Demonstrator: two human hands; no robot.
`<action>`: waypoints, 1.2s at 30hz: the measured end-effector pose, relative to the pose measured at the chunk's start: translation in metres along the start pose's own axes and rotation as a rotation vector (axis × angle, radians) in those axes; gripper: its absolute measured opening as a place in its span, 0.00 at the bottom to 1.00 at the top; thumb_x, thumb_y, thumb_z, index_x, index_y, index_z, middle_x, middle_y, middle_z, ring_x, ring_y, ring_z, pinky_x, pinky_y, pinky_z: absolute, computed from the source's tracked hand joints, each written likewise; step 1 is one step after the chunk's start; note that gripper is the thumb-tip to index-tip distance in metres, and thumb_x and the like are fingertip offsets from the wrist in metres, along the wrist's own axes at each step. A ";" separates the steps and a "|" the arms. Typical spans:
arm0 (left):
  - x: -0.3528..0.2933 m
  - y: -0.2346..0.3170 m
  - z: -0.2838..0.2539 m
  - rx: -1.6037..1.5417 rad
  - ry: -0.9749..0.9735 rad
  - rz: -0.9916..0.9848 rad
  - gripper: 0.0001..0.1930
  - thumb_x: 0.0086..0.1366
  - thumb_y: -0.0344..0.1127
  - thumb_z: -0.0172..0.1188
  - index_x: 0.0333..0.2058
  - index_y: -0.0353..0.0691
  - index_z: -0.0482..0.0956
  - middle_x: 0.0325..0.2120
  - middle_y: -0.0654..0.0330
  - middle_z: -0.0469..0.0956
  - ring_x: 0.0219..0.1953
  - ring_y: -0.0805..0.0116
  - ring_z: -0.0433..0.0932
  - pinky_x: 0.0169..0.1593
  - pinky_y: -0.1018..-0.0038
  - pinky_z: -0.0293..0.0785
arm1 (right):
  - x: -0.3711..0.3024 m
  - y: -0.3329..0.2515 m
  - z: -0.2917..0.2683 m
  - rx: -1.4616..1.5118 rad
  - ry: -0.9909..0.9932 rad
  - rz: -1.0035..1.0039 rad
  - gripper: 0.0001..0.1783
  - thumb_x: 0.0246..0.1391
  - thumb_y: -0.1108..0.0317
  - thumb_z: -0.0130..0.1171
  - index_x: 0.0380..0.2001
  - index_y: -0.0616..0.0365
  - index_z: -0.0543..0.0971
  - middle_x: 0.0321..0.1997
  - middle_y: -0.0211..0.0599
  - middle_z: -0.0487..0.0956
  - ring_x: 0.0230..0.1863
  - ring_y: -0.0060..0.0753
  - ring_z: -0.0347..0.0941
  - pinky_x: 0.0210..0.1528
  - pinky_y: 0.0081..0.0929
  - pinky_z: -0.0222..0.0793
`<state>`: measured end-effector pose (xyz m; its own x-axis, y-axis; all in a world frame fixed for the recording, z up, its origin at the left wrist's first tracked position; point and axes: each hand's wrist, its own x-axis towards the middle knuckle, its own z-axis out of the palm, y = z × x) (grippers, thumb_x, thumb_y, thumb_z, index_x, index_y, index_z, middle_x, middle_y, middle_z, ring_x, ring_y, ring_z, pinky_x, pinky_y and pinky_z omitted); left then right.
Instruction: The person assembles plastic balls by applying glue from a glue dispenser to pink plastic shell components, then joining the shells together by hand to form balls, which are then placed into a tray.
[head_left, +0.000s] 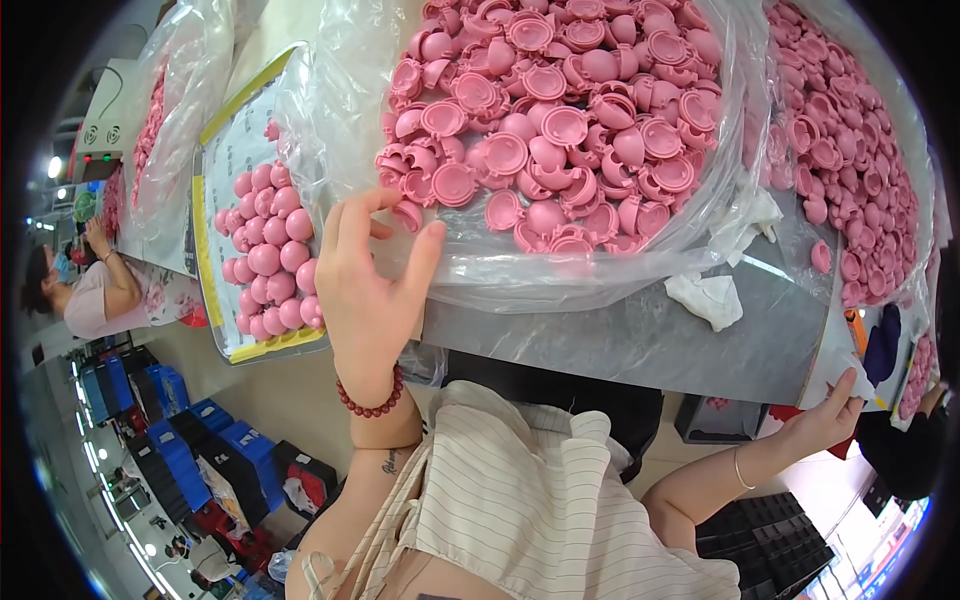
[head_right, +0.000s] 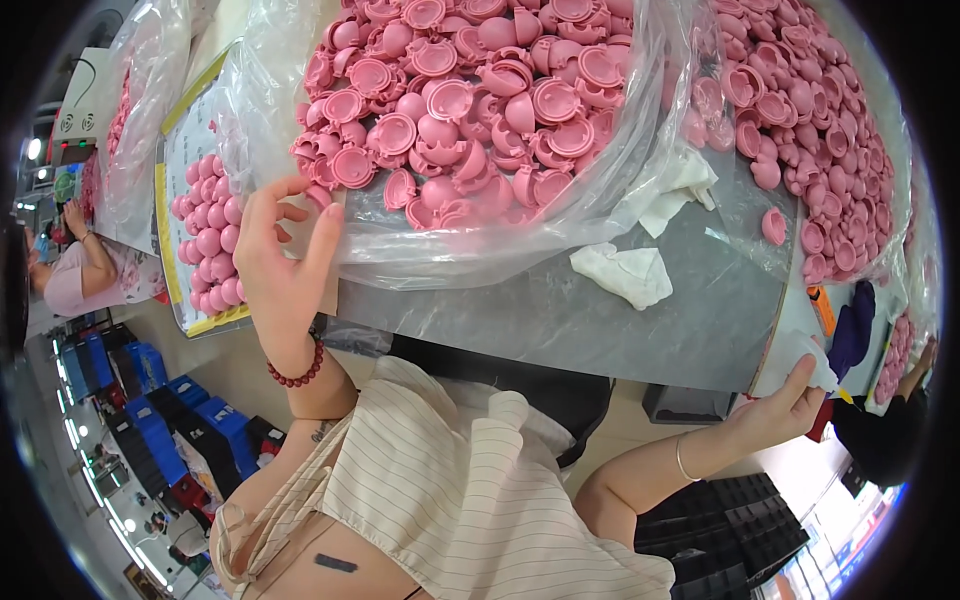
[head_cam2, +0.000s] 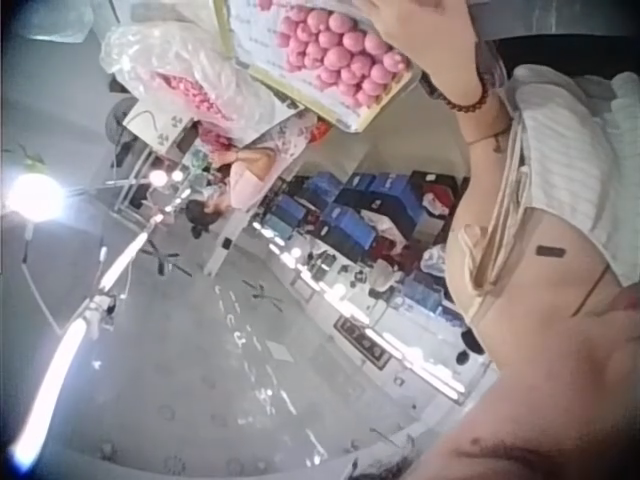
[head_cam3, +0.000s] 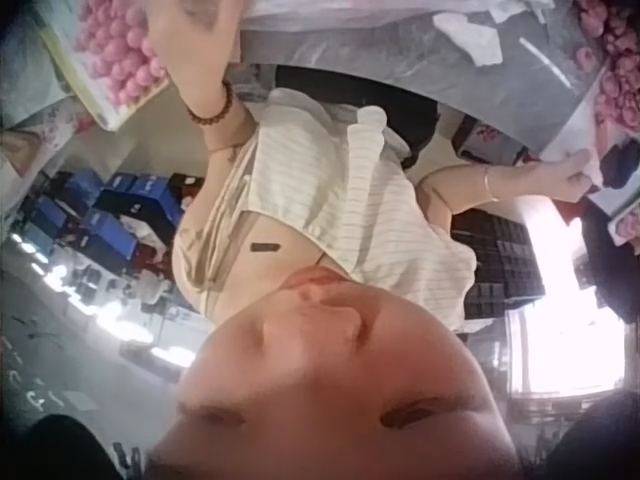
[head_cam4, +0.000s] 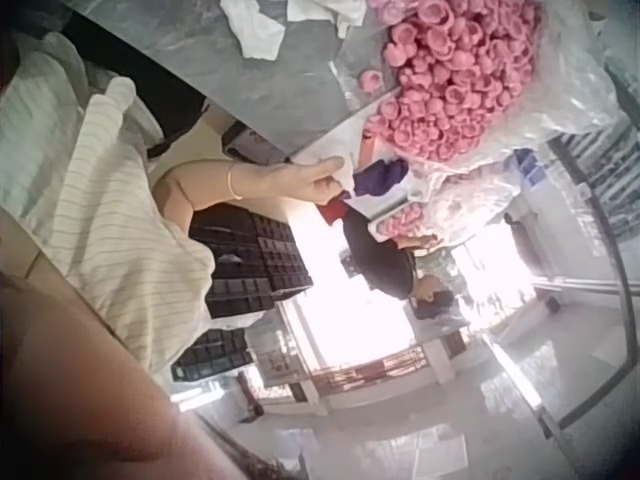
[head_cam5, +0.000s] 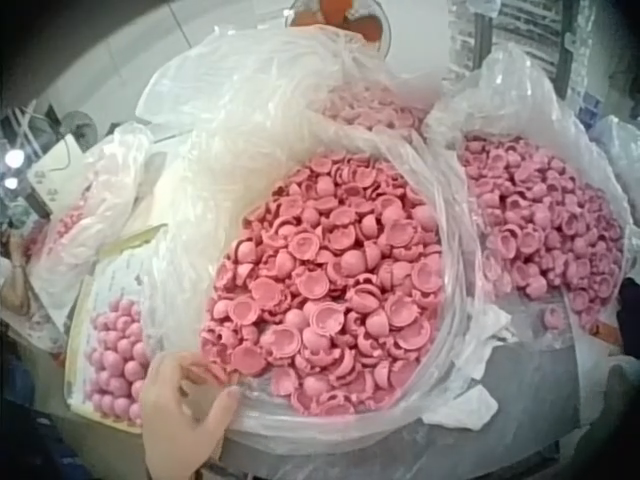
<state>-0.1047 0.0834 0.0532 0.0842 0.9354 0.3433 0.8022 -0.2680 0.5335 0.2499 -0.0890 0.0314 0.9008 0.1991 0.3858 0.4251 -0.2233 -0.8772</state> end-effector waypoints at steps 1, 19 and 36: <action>0.000 -0.003 0.000 -0.003 -0.028 -0.045 0.15 0.42 0.32 0.62 0.30 0.37 0.70 0.25 0.59 0.70 0.24 0.66 0.67 0.28 0.74 0.64 | -0.001 -0.001 0.001 0.020 -0.012 0.003 0.13 0.47 0.65 0.54 0.26 0.67 0.72 0.29 0.37 0.74 0.30 0.22 0.68 0.35 0.19 0.63; 0.000 0.003 0.011 -0.311 0.441 0.279 0.07 0.43 0.22 0.60 0.24 0.36 0.73 0.22 0.62 0.71 0.27 0.68 0.67 0.31 0.76 0.63 | -0.030 -0.028 0.000 0.485 -0.445 -0.101 0.19 0.49 0.59 0.48 0.37 0.66 0.68 0.35 0.49 0.71 0.32 0.33 0.69 0.34 0.24 0.65; -0.045 0.057 0.049 -1.490 -0.958 -0.218 0.20 0.47 0.24 0.58 0.42 0.26 0.67 0.42 0.45 0.66 0.40 0.66 0.71 0.42 0.74 0.70 | -0.112 -0.068 0.049 0.974 -1.115 0.319 0.20 0.49 0.60 0.49 0.37 0.67 0.63 0.35 0.51 0.72 0.35 0.34 0.71 0.37 0.26 0.67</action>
<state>-0.0338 0.0371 0.0308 0.7767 0.6273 -0.0575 -0.2692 0.4132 0.8699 0.1155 -0.0497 0.0343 0.2250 0.9653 0.1329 -0.3945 0.2150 -0.8934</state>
